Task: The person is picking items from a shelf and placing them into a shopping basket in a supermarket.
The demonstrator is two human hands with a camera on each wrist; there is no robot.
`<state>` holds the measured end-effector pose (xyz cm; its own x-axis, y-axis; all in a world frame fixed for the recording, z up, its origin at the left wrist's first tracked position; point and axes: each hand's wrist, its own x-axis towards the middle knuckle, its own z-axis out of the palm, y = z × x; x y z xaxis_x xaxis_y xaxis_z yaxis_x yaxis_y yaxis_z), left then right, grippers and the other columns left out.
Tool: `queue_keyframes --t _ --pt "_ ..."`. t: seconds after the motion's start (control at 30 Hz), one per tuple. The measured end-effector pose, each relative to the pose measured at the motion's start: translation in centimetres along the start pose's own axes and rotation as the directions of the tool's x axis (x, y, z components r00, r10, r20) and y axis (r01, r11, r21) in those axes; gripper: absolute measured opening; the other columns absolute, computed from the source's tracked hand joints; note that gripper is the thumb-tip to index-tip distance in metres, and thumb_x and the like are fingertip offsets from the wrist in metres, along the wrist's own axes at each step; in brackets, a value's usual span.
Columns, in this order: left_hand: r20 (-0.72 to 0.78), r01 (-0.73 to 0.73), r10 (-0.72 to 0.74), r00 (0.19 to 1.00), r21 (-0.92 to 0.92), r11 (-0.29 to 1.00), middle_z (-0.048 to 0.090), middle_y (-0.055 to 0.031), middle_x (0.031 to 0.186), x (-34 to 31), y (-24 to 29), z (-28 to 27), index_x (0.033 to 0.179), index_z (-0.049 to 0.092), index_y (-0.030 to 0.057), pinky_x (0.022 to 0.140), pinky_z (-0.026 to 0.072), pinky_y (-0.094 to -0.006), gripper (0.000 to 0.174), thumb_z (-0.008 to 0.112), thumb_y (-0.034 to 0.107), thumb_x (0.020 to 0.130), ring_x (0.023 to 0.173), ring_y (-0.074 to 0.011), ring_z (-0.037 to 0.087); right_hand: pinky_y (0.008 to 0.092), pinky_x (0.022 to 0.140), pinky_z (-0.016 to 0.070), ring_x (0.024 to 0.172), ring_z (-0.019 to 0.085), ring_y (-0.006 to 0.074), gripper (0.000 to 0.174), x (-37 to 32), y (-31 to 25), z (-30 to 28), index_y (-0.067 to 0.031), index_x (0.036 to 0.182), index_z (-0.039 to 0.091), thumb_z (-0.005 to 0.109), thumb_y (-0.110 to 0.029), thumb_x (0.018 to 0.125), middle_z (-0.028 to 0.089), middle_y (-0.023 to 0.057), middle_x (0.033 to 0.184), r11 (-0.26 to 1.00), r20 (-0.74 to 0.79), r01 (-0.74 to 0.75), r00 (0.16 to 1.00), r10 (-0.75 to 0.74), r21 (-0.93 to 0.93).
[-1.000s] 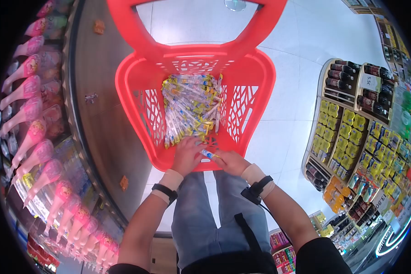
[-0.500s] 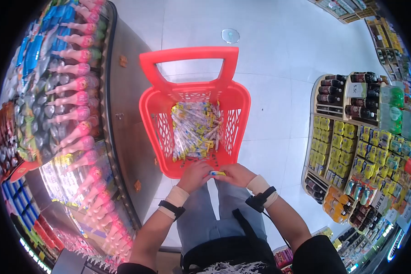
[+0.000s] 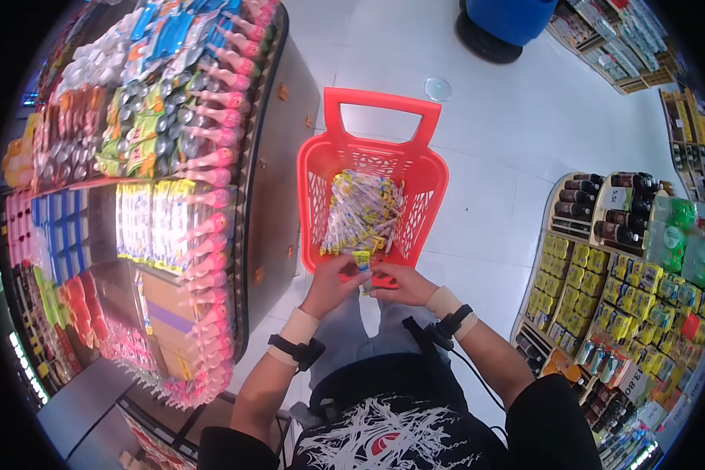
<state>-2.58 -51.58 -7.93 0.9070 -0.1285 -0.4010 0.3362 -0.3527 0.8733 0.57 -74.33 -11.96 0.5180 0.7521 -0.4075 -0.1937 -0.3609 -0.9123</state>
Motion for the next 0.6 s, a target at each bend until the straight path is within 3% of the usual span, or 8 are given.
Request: queue_keyframes --t 0.13,0.23,0.33,0.43,0.53,0.6 --pt "-0.085 0.0 -0.002 0.996 -0.022 1.0 0.067 -0.0069 0.082 -2.2 1.4 -1.6 0.096 0.065 -0.0009 0.074 0.052 -0.0267 0.026 0.079 0.018 0.084 0.077 -0.0112 0.065 0.0334 0.092 0.0526 0.109 0.063 0.0168 0.052 0.0 -3.0 1.2 -0.0045 0.135 0.053 0.073 -0.024 0.092 0.066 0.0108 0.118 0.995 0.044 -0.009 0.999 0.004 0.098" --pt "-0.092 0.022 -0.034 0.995 -0.134 0.991 0.068 -0.0063 0.084 -3.4 0.9 -2.6 0.097 0.066 -0.0012 0.074 0.052 -0.0263 0.024 0.077 0.017 0.087 0.077 -0.0096 0.065 0.0305 0.085 0.0532 0.098 0.068 0.0169 0.042 -0.2 -4.5 2.4 -0.0047 0.127 0.058 0.07 -0.026 0.093 0.071 0.0088 0.107 0.979 0.002 0.05 0.999 -0.052 0.197" --pt "-0.119 0.003 -0.048 0.992 -0.349 0.937 0.069 -0.0044 0.086 -4.7 2.2 -4.0 0.099 0.066 -0.0016 0.074 0.0517 -0.0256 0.021 0.073 0.016 0.091 0.079 -0.0084 0.064 0.0308 0.089 0.0521 0.101 0.065 0.0139 0.045 0.0 -6.1 3.1 -0.0026 0.133 0.054 0.069 -0.021 0.095 0.069 0.0087 0.109 0.984 0.048 0.03 0.998 -0.039 0.177" --pt "-0.143 -0.031 -0.036 0.989 -0.44 0.898 0.069 -0.003 0.089 -5.5 3.0 -5.9 0.102 0.066 -0.0022 0.074 0.0514 -0.0244 0.017 0.068 0.014 0.095 0.08 -0.0081 0.064 0.0282 0.08 0.0516 0.088 0.063 0.0105 0.037 -0.2 -9.1 4.0 -0.0027 0.126 0.058 0.067 -0.023 0.096 0.069 0.0072 0.103 0.978 -0.02 0.074 0.997 -0.071 0.195" --pt "-0.158 -0.055 -0.033 0.987 -0.518 0.854 0.069 -0.003 0.09 -6.1 3.1 -8.3 0.104 0.066 -0.0019 0.074 0.0514 -0.0237 0.015 0.065 0.011 0.097 0.08 -0.0076 0.064 0.0283 0.08 0.0512 0.087 0.062 0.0098 0.036 -0.1 -12.3 4.5 -0.0024 0.126 0.059 0.066 -0.021 0.096 0.069 0.0067 0.103 0.996 -0.007 0.025 1.0 -0.025 0.091" --pt "-0.179 -0.044 -0.053 0.982 -0.497 0.867 0.069 -0.0032 0.091 -6.8 3.5 -10.2 0.105 0.066 -0.0022 0.075 0.0518 -0.0238 0.015 0.064 0.011 0.098 0.081 -0.0079 0.064 0.0283 0.08 0.0509 0.087 0.061 0.0097 0.035 -0.1 -14.3 5.4 -0.0023 0.127 0.059 0.065 -0.02 0.097 0.069 0.006 0.103 0.989 -0.017 0.028 1.0 -0.026 0.144"
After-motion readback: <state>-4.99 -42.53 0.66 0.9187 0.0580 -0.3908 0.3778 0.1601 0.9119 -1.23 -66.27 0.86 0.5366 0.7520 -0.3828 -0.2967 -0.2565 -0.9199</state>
